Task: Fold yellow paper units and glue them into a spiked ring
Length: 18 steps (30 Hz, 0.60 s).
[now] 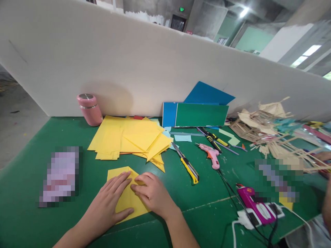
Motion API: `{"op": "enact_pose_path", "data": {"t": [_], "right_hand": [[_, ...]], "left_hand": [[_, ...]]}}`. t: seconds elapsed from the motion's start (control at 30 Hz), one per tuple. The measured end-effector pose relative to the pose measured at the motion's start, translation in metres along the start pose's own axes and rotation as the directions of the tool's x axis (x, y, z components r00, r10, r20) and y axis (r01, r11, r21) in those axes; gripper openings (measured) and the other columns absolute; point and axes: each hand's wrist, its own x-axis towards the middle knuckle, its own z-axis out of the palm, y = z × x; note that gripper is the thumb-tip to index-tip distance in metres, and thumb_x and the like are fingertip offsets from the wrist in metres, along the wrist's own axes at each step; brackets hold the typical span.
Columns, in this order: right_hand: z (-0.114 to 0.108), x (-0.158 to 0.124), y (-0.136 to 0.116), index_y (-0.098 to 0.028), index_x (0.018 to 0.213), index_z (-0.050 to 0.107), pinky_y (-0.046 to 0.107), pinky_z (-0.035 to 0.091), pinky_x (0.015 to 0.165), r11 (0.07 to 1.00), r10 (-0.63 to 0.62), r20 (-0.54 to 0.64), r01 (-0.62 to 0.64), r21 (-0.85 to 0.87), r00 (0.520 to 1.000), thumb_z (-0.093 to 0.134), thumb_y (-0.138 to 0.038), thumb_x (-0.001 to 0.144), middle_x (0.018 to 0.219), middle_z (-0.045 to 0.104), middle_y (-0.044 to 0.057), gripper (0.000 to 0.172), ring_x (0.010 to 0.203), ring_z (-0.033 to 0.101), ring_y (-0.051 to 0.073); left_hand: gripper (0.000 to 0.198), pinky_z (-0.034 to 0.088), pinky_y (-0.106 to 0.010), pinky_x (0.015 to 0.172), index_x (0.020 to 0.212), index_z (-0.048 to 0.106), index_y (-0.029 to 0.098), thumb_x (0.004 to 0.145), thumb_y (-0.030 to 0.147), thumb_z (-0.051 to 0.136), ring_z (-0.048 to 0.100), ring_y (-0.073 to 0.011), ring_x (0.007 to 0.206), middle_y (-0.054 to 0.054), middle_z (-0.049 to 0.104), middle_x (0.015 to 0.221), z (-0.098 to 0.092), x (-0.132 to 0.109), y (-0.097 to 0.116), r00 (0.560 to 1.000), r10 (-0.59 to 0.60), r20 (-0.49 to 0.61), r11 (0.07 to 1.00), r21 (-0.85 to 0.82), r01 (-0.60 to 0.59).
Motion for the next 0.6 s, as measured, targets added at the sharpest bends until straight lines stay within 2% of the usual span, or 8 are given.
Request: {"op": "enact_pose_path", "data": {"t": [0.33, 0.4, 0.5, 0.6], "right_hand": [[-0.0001, -0.0007, 0.0001, -0.024, 0.107, 0.067, 0.037, 0.049, 0.084, 1.0, 0.026, 0.019, -0.026, 0.0, 0.999, 0.05, -0.02, 0.094, 0.107, 0.063, 0.007, 0.023, 0.1, 0.052, 0.021], [0.0, -0.0008, 0.0, -0.024, 0.106, 0.068, 0.037, 0.049, 0.084, 1.0, 0.031, 0.026, -0.031, 0.002, 0.999, 0.05, -0.021, 0.094, 0.108, 0.063, 0.007, 0.022, 0.1, 0.051, 0.021], [-0.0004, -0.0007, -0.0005, -0.023, 0.105, 0.068, 0.037, 0.048, 0.084, 0.999, 0.035, 0.031, -0.035, 0.001, 0.999, 0.049, -0.021, 0.094, 0.108, 0.063, 0.008, 0.022, 0.1, 0.051, 0.021], [-0.0012, 0.0, -0.001, -0.023, 0.103, 0.069, 0.037, 0.048, 0.084, 0.999, 0.047, 0.042, -0.047, -0.006, 0.998, 0.049, -0.02, 0.094, 0.107, 0.063, 0.007, 0.022, 0.1, 0.051, 0.021]], "left_hand": [[0.057, 0.048, -0.048, 0.096, 0.12, 0.053, 0.019, 0.073, 0.048, 0.069, 0.051, -0.0326, 0.123, -0.014, 0.05, 0.139, -0.0047, 0.0028, 0.0004, 1.0, -0.019, 0.024, 0.997, -0.078, 0.02], [0.047, 0.048, -0.046, 0.096, 0.117, 0.055, 0.021, 0.079, 0.047, 0.064, 0.051, -0.0307, 0.123, -0.012, 0.051, 0.139, -0.0047, 0.0043, -0.0008, 0.999, -0.024, 0.036, 0.995, -0.099, 0.027], [0.023, 0.048, -0.042, 0.096, 0.109, 0.059, 0.022, 0.092, 0.032, 0.049, 0.051, -0.0259, 0.124, -0.009, 0.052, 0.137, -0.0031, 0.006, -0.0022, 0.999, -0.029, 0.029, 0.996, -0.086, 0.031], [0.024, 0.049, -0.041, 0.093, 0.101, 0.06, 0.021, 0.094, 0.018, 0.037, 0.051, -0.0248, 0.124, -0.008, 0.054, 0.136, -0.0009, 0.0072, -0.0021, 0.999, -0.036, 0.004, 0.999, -0.029, 0.036]]}}
